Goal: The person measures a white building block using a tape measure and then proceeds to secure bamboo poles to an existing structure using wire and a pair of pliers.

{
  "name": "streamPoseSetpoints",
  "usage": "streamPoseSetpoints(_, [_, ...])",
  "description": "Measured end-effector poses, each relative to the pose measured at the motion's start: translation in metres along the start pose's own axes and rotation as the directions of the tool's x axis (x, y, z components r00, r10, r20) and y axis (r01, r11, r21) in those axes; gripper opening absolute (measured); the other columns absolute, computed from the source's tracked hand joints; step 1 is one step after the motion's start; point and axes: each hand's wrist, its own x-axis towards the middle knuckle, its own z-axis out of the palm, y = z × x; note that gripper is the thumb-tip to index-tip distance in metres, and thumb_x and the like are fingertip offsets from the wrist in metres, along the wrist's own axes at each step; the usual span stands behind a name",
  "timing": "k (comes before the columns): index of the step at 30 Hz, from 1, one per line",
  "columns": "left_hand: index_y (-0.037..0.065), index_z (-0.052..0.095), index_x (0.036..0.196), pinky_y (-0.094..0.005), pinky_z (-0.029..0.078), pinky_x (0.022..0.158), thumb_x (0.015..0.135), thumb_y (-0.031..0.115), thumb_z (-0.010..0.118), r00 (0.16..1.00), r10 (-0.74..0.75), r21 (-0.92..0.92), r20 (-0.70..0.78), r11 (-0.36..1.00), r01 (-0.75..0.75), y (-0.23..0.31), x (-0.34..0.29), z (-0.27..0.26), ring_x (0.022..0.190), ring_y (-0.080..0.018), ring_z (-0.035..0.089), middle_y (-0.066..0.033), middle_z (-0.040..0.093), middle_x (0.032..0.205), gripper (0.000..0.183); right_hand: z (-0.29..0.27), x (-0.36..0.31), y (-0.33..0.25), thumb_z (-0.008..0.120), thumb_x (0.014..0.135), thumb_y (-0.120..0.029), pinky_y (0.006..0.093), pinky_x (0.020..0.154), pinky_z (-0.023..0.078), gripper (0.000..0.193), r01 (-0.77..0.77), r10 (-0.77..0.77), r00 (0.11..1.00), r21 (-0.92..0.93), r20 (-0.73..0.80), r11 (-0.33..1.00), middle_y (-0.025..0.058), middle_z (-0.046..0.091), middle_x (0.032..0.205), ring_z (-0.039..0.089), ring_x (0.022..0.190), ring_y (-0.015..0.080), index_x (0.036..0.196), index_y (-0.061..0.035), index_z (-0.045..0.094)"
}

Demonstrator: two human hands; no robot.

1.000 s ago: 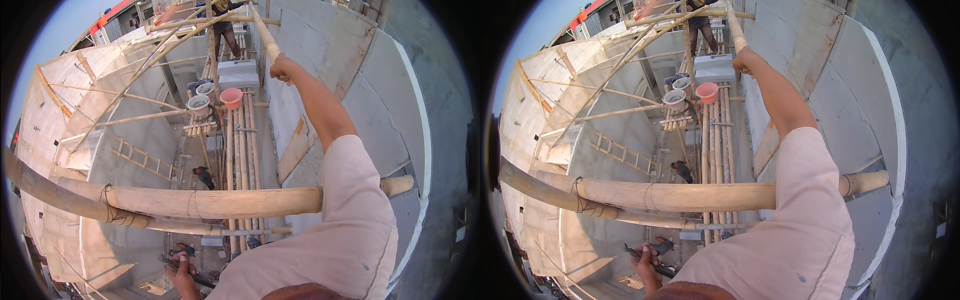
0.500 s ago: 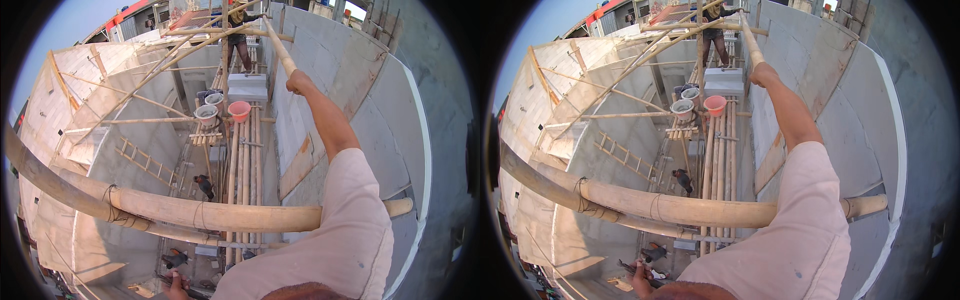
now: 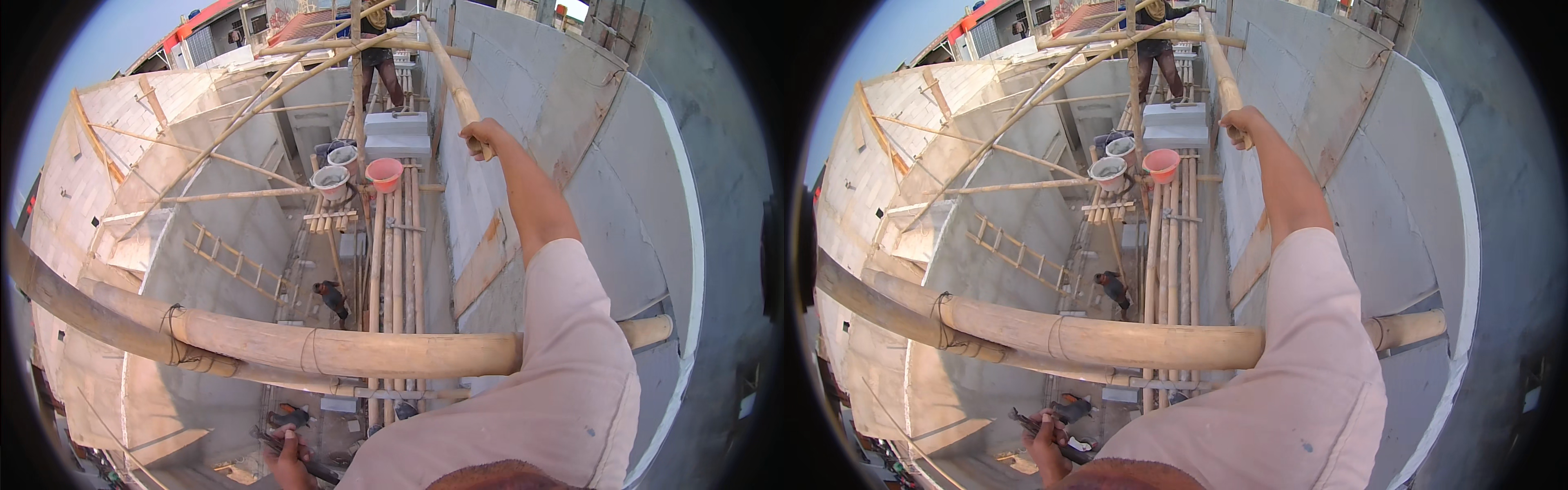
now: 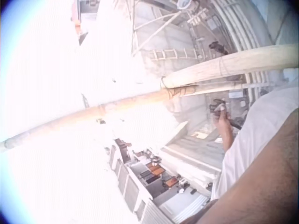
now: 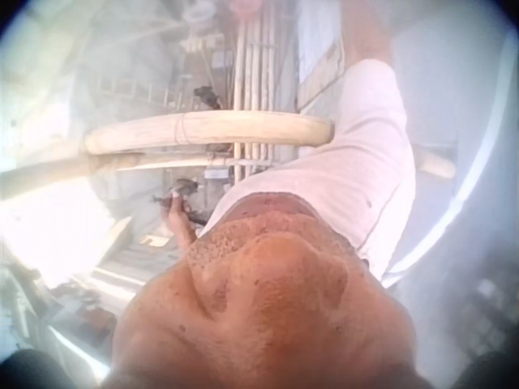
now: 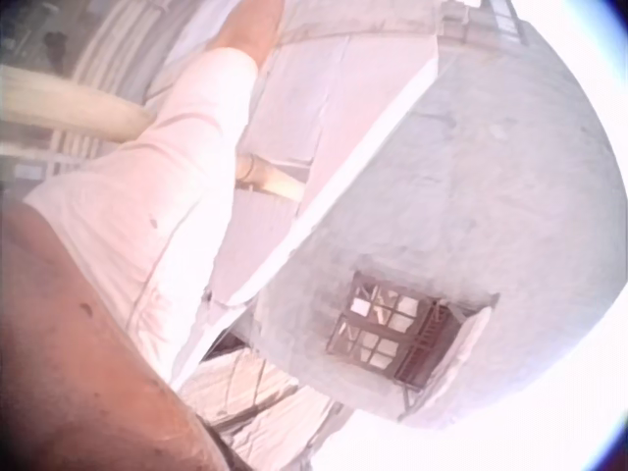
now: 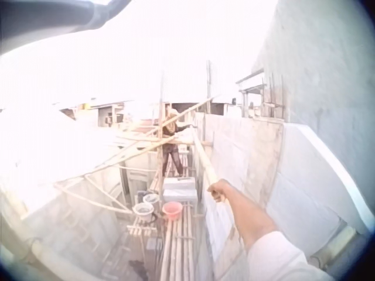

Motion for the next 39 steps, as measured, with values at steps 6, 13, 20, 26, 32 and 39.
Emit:
streamPoseSetpoints(6, [-0.001,0.061,0.101,-0.0247,0.035,0.043,0.094,0.011,0.063,1.0,0.029,0.008,0.011,1.0,-0.029,0.004,-0.003,0.001,0.045,-0.0096,0.043,-0.0063,0.058,0.068,0.014,0.009,0.005,0.004,0.079,0.072,-0.004,0.0371,0.044,0.049,0.031,0.116,-0.127,0.992,-0.283,-0.021,0.952,0.0119,0.059,0.069,0.059,0.055,0.022,0.094,0.0048,0.059])
streamPoseSetpoints(13, [-0.001,0.062,0.1,-0.0252,0.035,0.043,0.094,0.011,0.063,0.998,0.036,0.048,0.05,0.998,-0.038,0.005,0.0,-0.02,0.045,-0.0101,0.044,-0.0067,0.058,0.067,0.014,0.038,0.021,-0.017,0.078,0.069,-0.005,0.0388,0.041,0.048,0.034,0.147,-0.195,0.971,-0.303,-0.136,0.942,0.0136,0.063,0.069,0.059,0.05,0.0224,0.096,0.0061,0.062])
streamPoseSetpoints(20, [-0.001,0.062,0.101,-0.0246,0.035,0.043,0.094,0.01,0.062,0.997,0.019,0.006,-0.079,1.0,-0.019,-0.005,-0.02,-0.051,0.046,-0.0098,0.045,-0.0071,0.059,0.067,0.012,0.041,0.004,-0.001,0.066,0.08,-0.021,0.0399,0.097,0.052,0.049,-0.02,-0.262,0.884,-0.591,-0.387,0.807,0.0195,0.068,0.122,0.066,0.114,0.0306,0.124,0.0011,0.063])
streamPoseSetpoints(26, [0.0,0.063,0.1,-0.0237,0.034,0.043,0.094,0.01,0.063,0.998,-0.005,-0.053,-0.063,0.999,0.002,-0.02,-0.009,-0.061,0.046,-0.0094,0.044,-0.0066,0.059,0.067,0.012,0.014,-0.007,0.001,0.069,0.079,-0.023,0.0399,0.088,0.054,0.053,0.063,-0.214,0.966,-0.677,-0.142,0.733,0.0205,0.067,0.122,0.067,0.108,0.0306,0.125,0.0023,0.06])
streamPoseSetpoints(32, [0.0,0.064,0.098,-0.0234,0.034,0.043,0.092,0.012,0.067,0.997,0.048,-0.054,0.057,0.998,-0.045,-0.007,-0.012,-0.057,0.047,-0.0097,0.044,-0.0071,0.06,0.069,0.013,-0.004,-0.04,-0.001,0.076,0.077,-0.03,0.0432,0.075,0.058,0.062,0.239,-0.37,0.929,-0.744,-0.013,0.624,0.0205,0.07,0.112,0.071,0.095,0.0335,0.126,0.003,0.057])
streamPoseSetpoints(39, [0.0,0.063,0.092,-0.0244,0.036,0.048,0.093,0.021,0.069,0.913,0.135,-0.1,0.384,0.989,-0.105,0.02,-0.022,-0.049,0.05,-0.0115,0.046,-0.013,0.064,0.075,0.022,-0.034,-0.108,-0.019,0.073,0.079,-0.028,0.0446,0.075,0.057,0.073,0.398,-0.576,0.817,-0.733,0.01,0.552,0.0215,0.069,0.112,0.069,0.098,0.0336,0.142,0.0001,0.049])
